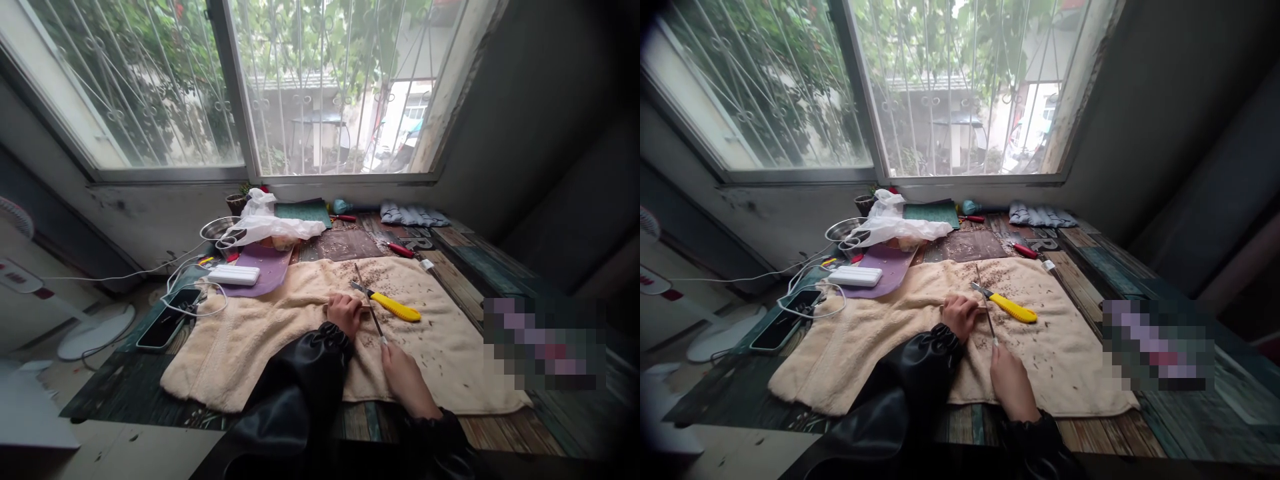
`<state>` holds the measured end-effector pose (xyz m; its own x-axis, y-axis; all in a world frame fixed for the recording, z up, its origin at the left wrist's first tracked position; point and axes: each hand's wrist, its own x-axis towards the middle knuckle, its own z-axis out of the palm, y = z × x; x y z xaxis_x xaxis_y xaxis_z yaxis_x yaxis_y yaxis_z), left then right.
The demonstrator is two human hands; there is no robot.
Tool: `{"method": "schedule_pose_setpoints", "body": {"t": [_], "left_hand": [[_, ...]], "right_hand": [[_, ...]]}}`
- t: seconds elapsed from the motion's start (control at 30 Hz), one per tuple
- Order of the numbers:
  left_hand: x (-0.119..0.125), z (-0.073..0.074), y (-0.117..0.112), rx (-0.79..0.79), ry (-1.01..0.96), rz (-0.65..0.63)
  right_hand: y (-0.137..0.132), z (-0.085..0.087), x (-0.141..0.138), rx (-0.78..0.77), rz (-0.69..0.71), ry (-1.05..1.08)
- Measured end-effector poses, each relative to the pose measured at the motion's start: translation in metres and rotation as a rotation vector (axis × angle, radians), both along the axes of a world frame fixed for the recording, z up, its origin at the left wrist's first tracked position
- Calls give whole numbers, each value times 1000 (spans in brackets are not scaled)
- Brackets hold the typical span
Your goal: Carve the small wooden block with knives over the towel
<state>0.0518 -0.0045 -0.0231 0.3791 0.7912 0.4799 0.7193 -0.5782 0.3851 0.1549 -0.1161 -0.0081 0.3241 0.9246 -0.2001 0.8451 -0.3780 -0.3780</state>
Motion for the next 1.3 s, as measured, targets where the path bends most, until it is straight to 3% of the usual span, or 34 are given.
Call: {"method": "schedule_pose_setpoints", "body": {"t": [0.27, 0.73, 0.9, 1.17, 1.3], "left_hand": [[-1, 1, 1, -5, 4, 19], [-2, 3, 0, -5, -21, -23], [-2, 4, -4, 16, -34, -46], [0, 1, -6, 13, -14, -51], [0, 1, -3, 6, -18, -20]], "right_hand": [[-23, -7, 4, 13, 6, 67], [-26, -8, 3, -18, -45, 74], [-9, -2, 5, -43, -28, 28], [49, 9, 2, -31, -19, -18], [42, 8, 0, -22, -23, -28]]}}
